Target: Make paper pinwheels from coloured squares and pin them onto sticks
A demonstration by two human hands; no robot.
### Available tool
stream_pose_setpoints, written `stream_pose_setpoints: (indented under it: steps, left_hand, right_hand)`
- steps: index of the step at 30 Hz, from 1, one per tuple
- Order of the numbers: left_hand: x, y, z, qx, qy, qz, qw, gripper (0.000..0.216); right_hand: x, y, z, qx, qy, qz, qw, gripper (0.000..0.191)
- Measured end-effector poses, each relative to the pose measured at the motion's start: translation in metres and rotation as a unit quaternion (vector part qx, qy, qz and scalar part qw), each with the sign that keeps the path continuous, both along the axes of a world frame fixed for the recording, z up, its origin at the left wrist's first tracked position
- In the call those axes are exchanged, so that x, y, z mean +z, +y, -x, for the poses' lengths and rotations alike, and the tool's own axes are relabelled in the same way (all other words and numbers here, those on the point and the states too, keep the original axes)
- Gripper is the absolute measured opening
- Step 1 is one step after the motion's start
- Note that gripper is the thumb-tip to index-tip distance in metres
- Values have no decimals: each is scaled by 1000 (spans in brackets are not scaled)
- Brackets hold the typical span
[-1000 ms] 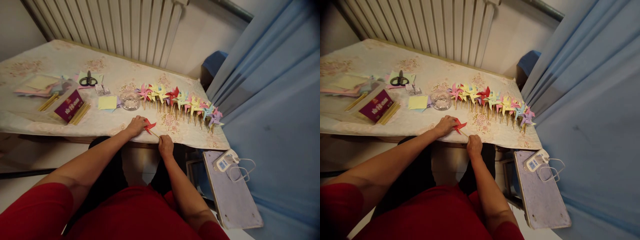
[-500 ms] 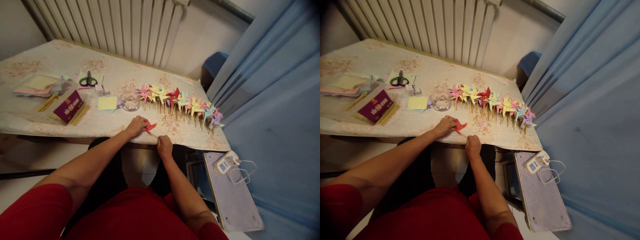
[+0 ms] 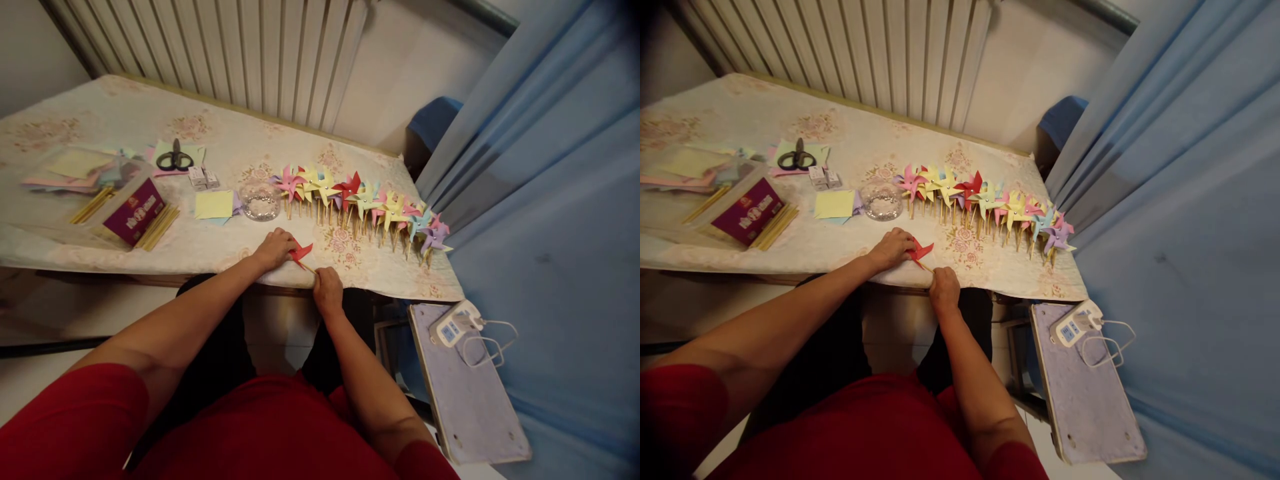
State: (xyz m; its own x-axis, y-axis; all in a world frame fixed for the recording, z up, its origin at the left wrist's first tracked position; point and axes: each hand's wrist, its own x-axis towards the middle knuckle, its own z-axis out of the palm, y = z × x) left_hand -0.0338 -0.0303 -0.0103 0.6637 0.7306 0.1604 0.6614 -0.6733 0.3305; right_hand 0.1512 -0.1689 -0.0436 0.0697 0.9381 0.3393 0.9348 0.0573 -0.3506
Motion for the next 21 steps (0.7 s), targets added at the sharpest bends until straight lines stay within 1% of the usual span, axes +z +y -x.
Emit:
stream_pose_setpoints:
  steps: [6,12,21]
  left_hand:
    - [-1,2,0,-6,30,-4,1000,24]
    - [-2,7,3,-13,48,1,999,25]
    - [-2,13,3,-32,41,19,998,27]
  right_hand:
    - [-4,3,0,-15,13,-14,1000,24]
    - [-4,2,-1,-19,11,-8,1000,23]
    - [-4,2,0,-25,9,-15,1000,23]
